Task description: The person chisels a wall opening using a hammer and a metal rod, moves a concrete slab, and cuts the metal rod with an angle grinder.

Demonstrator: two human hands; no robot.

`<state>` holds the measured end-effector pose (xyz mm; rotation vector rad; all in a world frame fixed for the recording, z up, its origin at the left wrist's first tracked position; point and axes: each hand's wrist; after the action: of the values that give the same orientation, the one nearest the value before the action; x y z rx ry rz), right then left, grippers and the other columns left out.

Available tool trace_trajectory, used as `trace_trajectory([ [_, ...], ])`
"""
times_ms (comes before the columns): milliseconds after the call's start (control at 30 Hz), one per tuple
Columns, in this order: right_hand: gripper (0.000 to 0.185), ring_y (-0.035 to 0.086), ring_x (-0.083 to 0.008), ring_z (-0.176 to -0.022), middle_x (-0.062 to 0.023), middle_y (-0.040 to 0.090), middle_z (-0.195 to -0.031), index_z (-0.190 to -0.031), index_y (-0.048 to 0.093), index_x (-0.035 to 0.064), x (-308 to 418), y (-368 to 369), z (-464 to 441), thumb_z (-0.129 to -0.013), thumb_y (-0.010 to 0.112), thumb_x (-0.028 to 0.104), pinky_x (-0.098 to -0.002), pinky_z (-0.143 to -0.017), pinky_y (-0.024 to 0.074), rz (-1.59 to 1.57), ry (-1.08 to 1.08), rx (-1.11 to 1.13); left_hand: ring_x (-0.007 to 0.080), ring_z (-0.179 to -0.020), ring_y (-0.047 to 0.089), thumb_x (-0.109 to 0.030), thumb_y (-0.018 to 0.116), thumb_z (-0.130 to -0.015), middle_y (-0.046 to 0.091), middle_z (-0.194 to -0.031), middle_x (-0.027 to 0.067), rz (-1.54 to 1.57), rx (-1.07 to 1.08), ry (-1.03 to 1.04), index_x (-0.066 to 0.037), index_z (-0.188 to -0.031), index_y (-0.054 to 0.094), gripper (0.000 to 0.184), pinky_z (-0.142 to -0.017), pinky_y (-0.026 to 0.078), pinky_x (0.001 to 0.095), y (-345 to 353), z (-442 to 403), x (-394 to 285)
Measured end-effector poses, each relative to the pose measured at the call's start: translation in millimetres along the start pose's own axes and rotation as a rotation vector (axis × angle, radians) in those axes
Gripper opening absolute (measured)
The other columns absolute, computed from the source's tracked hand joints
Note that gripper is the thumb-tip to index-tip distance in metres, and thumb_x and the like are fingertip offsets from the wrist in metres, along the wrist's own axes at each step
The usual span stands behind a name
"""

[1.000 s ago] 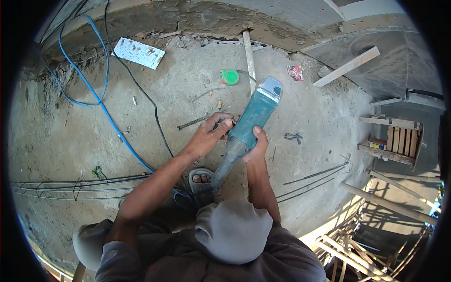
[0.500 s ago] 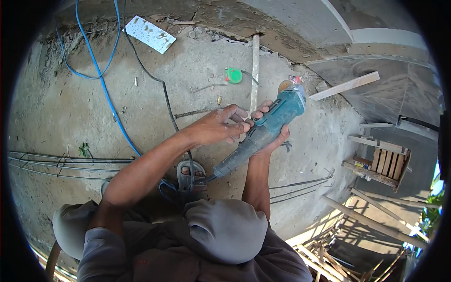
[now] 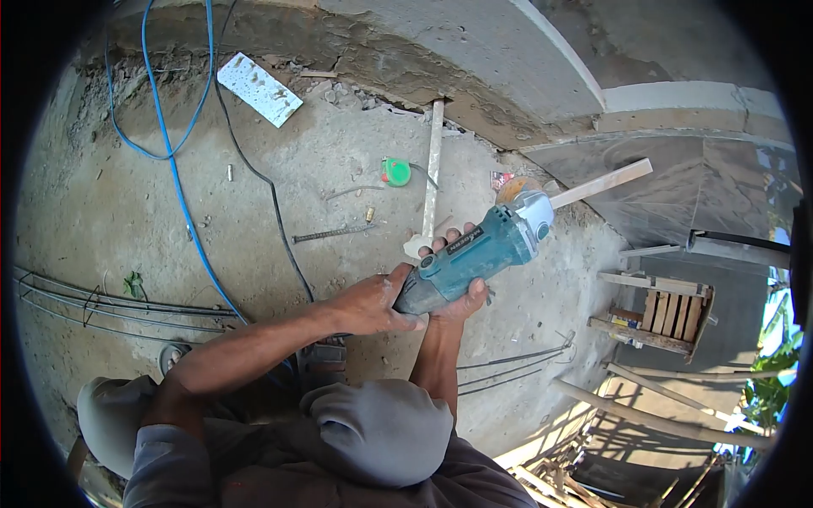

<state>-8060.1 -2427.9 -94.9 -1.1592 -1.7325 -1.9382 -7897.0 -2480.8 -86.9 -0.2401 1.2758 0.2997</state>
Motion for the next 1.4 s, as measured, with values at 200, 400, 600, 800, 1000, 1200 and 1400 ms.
trace_trajectory([
  [200, 0.069, 0.062, -0.0276, -0.093, -0.0146, 0.056, -0.108, -0.126, 0.042, 0.0, 13, 20, 16, -0.073, 0.076, 0.028, -0.0404, -0.076, 0.0561, 0.615, -0.019, -0.332, 0.0496, -0.101, 0.057, -0.04, 0.073, -0.077, 0.055, -0.108, 0.0364, -0.116, -0.184, -0.043, 0.006, -0.13, 0.028, 0.084, -0.084, 0.047, 0.0486, 31, 2, 8],
  [400, 0.064, 0.061, -0.0266, -0.092, -0.0121, 0.056, -0.105, -0.125, 0.043, 0.0023, 6, 0, 28, -0.074, 0.073, 0.029, -0.0383, -0.072, 0.0561, 0.337, 0.001, -0.375, 0.0489, -0.101, 0.057, -0.038, 0.076, -0.074, 0.056, -0.107, 0.0355, -0.089, -0.197, 0.0, 0.005, -0.13, 0.028, 0.085, -0.085, 0.047, 0.0475, 29, 2, 6],
  [600, 0.068, 0.06, -0.027, -0.09, -0.0103, 0.054, -0.105, -0.128, 0.043, 0.0061, 10, -19, 22, -0.075, 0.07, 0.039, -0.0454, -0.074, 0.0538, 0.06, -0.087, -0.188, 0.0436, -0.101, 0.059, -0.037, 0.079, -0.068, 0.059, -0.103, 0.0319, 0.107, 0.018, 0.026, 0.005, -0.128, 0.033, 0.086, -0.086, 0.046, 0.0437, 17, -4, 0],
  [800, 0.065, 0.06, -0.0281, -0.098, -0.0129, 0.055, -0.111, -0.129, 0.04, 0.0029, 9, 4, 30, -0.081, 0.068, 0.036, -0.0496, -0.079, 0.0559, 0.171, -0.009, -0.454, 0.0426, -0.099, 0.06, -0.036, 0.078, -0.069, 0.06, -0.099, 0.031, -0.004, -0.035, -0.089, 0.007, -0.123, 0.039, 0.08, -0.084, 0.046, 0.0434, 20, -6, 3],
  [1000, 0.05, 0.059, -0.0253, -0.098, -0.0109, 0.056, -0.108, -0.12, 0.046, -0.0008, -5, -12, 26, -0.083, 0.062, 0.029, -0.0525, -0.08, 0.0561, 0.175, 0.127, -0.564, 0.0387, -0.101, 0.059, -0.035, 0.077, -0.071, 0.059, -0.102, 0.031, 0.052, 0.044, -0.077, 0.009, -0.125, 0.038, 0.081, -0.086, 0.045, 0.0403, 7, -4, 14],
  [1200, 0.051, 0.06, -0.0255, -0.099, -0.0093, 0.056, -0.11, -0.117, 0.05, 0.0006, -6, -17, 24, -0.079, 0.065, 0.032, -0.0517, -0.079, 0.0563, 0.165, 0.056, -0.439, 0.0267, -0.108, 0.055, -0.024, 0.076, -0.075, 0.058, -0.114, 0.0238, 0.416, 0.244, -0.058, 0.009, -0.131, 0.036, 0.076, -0.092, 0.042, 0.0354, -5, -9, 40],
  [1400, 0.053, 0.061, -0.0277, -0.094, -0.0113, 0.056, -0.113, -0.119, 0.05, 0.0045, 4, -27, 21, -0.077, 0.067, 0.031, -0.0477, -0.076, 0.0574, 0.085, 0.038, -0.297, 0.0225, -0.107, 0.055, -0.022, 0.075, -0.079, 0.058, -0.117, 0.0186, 0.498, 0.295, -0.045, 0.006, -0.134, 0.039, 0.071, -0.093, 0.042, 0.0339, -5, -12, 39],
])
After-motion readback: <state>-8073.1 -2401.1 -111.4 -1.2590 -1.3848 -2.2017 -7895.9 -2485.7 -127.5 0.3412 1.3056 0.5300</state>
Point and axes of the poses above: each hand's wrist, its own z-axis away from the middle knuckle, its own y-axis out of the palm, x = y × z
